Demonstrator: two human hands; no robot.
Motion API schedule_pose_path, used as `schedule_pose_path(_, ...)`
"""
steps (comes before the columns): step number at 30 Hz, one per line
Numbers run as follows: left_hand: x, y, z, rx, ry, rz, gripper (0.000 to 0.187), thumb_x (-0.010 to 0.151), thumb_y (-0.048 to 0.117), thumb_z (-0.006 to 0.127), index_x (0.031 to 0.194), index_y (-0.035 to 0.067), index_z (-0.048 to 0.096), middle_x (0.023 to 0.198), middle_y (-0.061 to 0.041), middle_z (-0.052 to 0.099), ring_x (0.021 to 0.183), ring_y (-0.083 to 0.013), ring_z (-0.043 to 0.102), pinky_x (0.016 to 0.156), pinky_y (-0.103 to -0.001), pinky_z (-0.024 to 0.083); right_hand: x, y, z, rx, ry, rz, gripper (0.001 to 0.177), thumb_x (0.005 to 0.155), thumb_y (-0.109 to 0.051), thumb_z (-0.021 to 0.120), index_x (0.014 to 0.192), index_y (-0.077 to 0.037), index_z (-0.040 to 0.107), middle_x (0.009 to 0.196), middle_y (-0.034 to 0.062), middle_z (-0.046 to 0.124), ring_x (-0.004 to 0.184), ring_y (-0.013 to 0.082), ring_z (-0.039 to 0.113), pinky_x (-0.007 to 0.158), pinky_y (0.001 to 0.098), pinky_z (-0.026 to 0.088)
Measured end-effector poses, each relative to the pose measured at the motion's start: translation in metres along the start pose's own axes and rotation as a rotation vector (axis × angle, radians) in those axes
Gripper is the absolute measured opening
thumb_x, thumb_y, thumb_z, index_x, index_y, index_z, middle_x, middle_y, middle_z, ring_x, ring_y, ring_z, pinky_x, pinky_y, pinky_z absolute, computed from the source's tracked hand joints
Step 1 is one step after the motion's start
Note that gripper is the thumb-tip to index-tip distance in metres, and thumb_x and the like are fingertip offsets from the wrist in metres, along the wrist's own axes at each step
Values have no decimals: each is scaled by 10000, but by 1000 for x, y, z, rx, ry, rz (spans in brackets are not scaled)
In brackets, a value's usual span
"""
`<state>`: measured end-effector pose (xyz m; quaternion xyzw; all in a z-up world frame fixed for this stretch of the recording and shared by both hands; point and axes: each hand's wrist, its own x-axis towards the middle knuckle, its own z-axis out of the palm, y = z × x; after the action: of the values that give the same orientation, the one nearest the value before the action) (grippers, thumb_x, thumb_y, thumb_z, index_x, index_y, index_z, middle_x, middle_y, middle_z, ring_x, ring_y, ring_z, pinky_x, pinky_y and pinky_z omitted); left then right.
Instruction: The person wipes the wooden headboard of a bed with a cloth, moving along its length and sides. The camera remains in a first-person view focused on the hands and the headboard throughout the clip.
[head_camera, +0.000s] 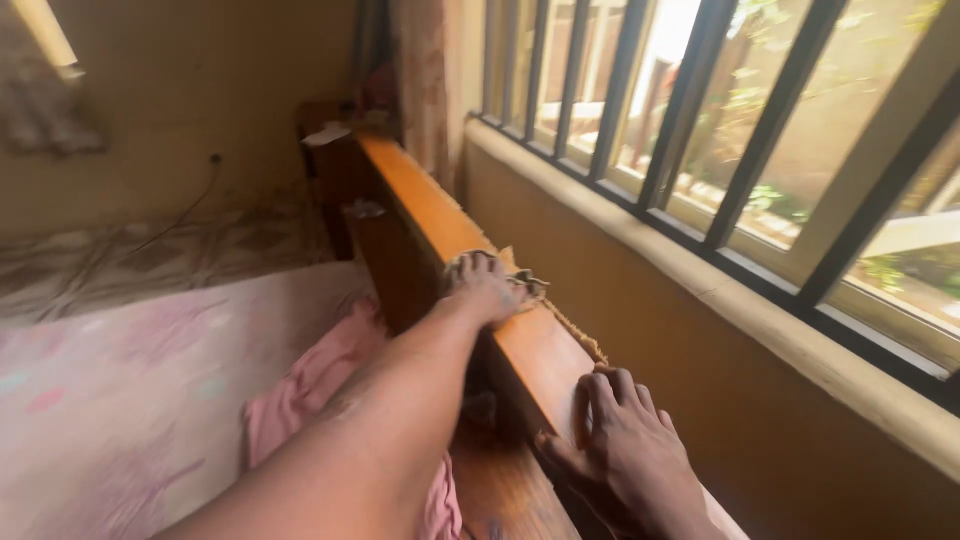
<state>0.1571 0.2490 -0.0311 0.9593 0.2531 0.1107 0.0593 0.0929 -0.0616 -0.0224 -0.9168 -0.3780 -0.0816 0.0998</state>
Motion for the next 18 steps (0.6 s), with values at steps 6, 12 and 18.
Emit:
schedule_pose_path(6,69,-39,31,-60,-58,62,899,946,599,414,1559,-47,295,1628,-347,199,1485,-583,145,1179,-692,139,-9,-2,-11,-9,-8,-43,940,797,-856,661,1410,-173,455,1439,76,473,1218,343,574,950,510,508)
schedule_pose_path(12,67,-44,27,-58,-47,96,918,932,591,369,1522,-111,314,1554,-432,268,1395,-614,245,1148,-691,148,-4,-11,-15,-53,-77,-45,838,801,-841,639,1384,-257,496,1455,40,454,1265,300,540,967,516,485)
schedule_pose_path(18,16,-43,-16,-111,-89,141,858,959,593,363,1556,-19,292,1604,-326,245,1503,-506,163,1228,-602,113,68,-67,4,-123,-32,-84,756,813,-751,686,1325,-215,537,1359,84,510,1237,373,556,978,562,469)
